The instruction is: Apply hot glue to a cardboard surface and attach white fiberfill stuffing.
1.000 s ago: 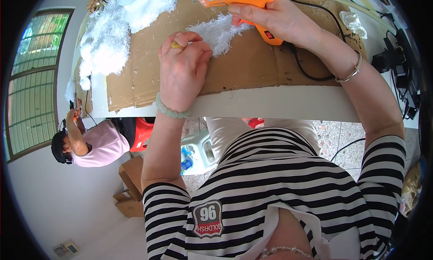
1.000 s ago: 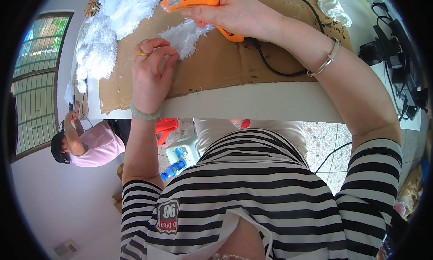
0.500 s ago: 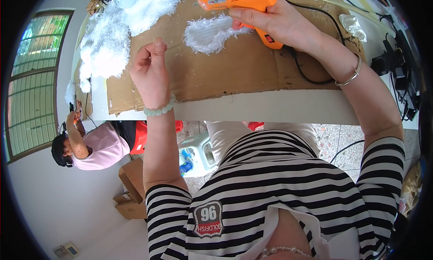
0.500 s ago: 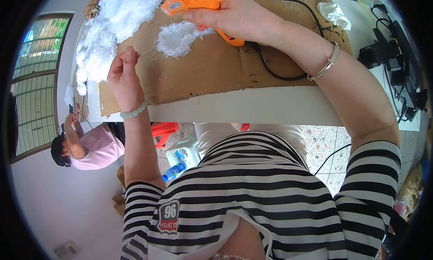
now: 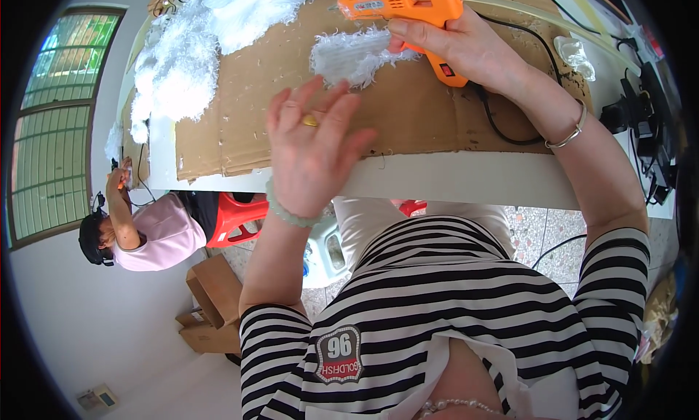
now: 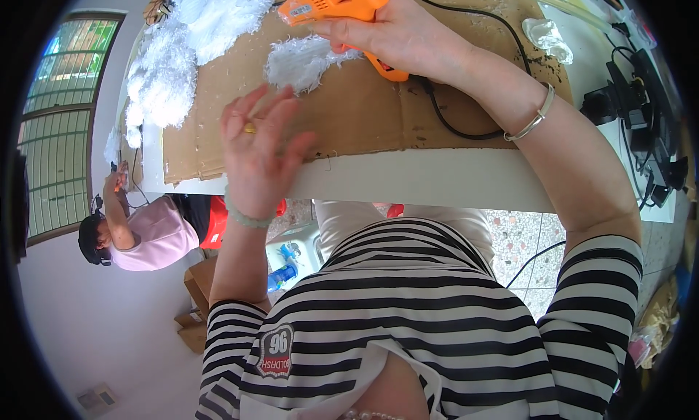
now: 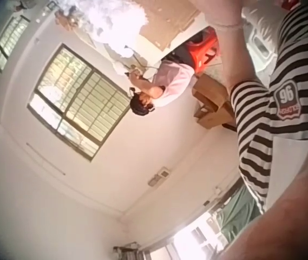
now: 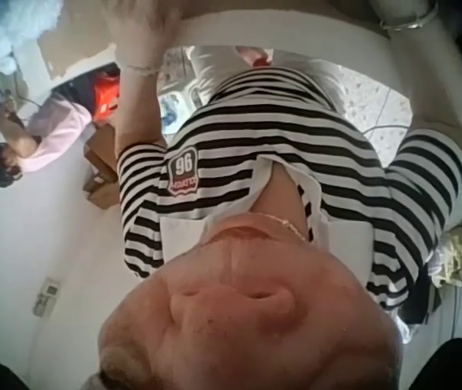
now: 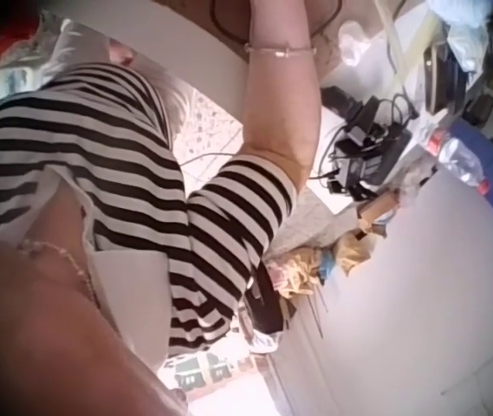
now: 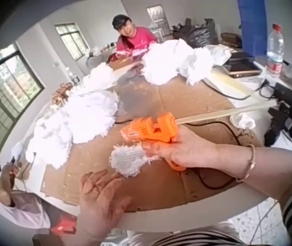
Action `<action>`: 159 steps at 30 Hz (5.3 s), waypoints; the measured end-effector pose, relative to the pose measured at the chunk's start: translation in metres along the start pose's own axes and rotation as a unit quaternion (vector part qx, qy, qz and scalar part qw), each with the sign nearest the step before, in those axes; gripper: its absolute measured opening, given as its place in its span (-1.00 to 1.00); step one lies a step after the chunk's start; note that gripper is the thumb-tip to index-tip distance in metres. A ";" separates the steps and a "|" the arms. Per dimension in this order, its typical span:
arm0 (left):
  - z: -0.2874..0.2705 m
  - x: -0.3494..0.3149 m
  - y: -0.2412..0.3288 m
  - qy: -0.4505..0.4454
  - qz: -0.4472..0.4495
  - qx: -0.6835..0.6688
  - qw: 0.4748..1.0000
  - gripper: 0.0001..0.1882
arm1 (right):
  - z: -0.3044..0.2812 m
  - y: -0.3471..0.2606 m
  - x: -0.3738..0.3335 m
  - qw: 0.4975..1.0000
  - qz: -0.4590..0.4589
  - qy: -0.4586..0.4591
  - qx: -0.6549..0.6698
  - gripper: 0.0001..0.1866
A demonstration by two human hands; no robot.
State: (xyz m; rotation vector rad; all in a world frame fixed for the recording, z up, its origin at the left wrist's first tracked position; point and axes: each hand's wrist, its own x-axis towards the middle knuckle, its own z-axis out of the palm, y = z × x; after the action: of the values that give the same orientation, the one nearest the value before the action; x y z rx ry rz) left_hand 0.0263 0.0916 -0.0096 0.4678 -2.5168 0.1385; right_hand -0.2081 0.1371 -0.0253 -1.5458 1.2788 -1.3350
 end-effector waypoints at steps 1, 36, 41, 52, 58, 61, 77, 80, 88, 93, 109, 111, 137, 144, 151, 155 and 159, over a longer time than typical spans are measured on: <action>0.002 0.002 0.006 -0.028 0.005 -0.007 1.000 -0.65 | 0.001 0.001 0.000 1.000 0.001 0.003 0.005 -0.68; 0.019 0.013 -0.039 -0.012 -0.105 -0.150 0.983 -0.77 | -0.002 -0.001 0.000 0.999 0.029 -0.008 0.040 -0.61; 0.011 0.021 -0.050 0.059 -0.220 -0.258 0.939 -0.73 | -0.001 0.000 0.000 0.998 0.035 -0.004 0.048 -0.61; 0.024 0.029 -0.065 -0.005 -0.128 -0.215 0.968 -0.70 | -0.003 0.001 0.003 0.998 0.036 -0.004 0.053 -0.62; 0.030 0.030 -0.068 0.028 -0.145 -0.221 0.964 -0.74 | -0.002 0.000 0.003 0.997 0.044 0.016 0.066 -0.64; 0.032 0.036 -0.071 -0.007 -0.022 -0.108 0.994 -0.75 | -0.001 -0.001 0.003 0.995 0.054 0.020 0.085 -0.65; 0.026 0.055 -0.059 0.011 -0.187 -0.317 0.930 -0.73 | -0.005 -0.001 0.004 0.983 0.085 0.050 0.153 -0.66; 0.034 0.057 -0.056 0.018 -0.155 -0.296 0.942 -0.76 | -0.004 -0.003 0.004 0.982 0.080 0.051 0.164 -0.67; 0.041 0.057 -0.050 -0.038 -0.073 -0.172 0.982 -0.60 | -0.007 0.000 0.004 0.988 0.074 0.034 0.133 -0.65; 0.041 0.054 -0.046 -0.041 -0.005 -0.149 0.988 -0.55 | -0.006 0.000 0.005 0.987 0.086 0.044 0.127 -0.63; 0.023 0.049 -0.033 -0.070 0.080 -0.125 0.986 -0.63 | -0.007 0.001 0.005 0.983 0.099 0.050 0.149 -0.63; 0.008 0.054 -0.030 0.018 0.141 -0.028 0.989 -0.66 | -0.008 0.000 0.004 0.981 0.101 0.059 0.154 -0.63; -0.040 0.052 -0.032 0.158 -0.188 -0.172 0.954 -0.67 | -0.009 -0.003 0.008 0.952 0.114 0.083 0.271 -0.61; -0.073 0.061 -0.052 0.212 -0.112 -0.246 0.939 -0.61 | -0.012 -0.005 0.006 0.949 0.067 0.098 0.292 -0.63; -0.001 0.026 -0.058 -0.063 -0.177 -0.210 0.959 -0.55 | -0.024 -0.013 0.012 0.913 0.105 0.172 0.355 -0.70; 0.012 0.047 -0.039 -0.098 -0.128 -0.152 0.975 -0.53 | -0.036 -0.008 0.016 0.908 0.129 0.214 0.336 -0.69; 0.030 0.067 -0.043 -0.118 -0.145 -0.163 0.969 -0.57 | -0.032 -0.022 0.015 0.899 0.153 0.226 0.341 -0.74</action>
State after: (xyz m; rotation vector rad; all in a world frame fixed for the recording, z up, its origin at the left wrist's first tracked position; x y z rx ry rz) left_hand -0.0256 0.0254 0.0022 0.7429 -2.5935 -0.4614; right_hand -0.2345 0.1304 0.0056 -0.5428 1.0712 -1.7339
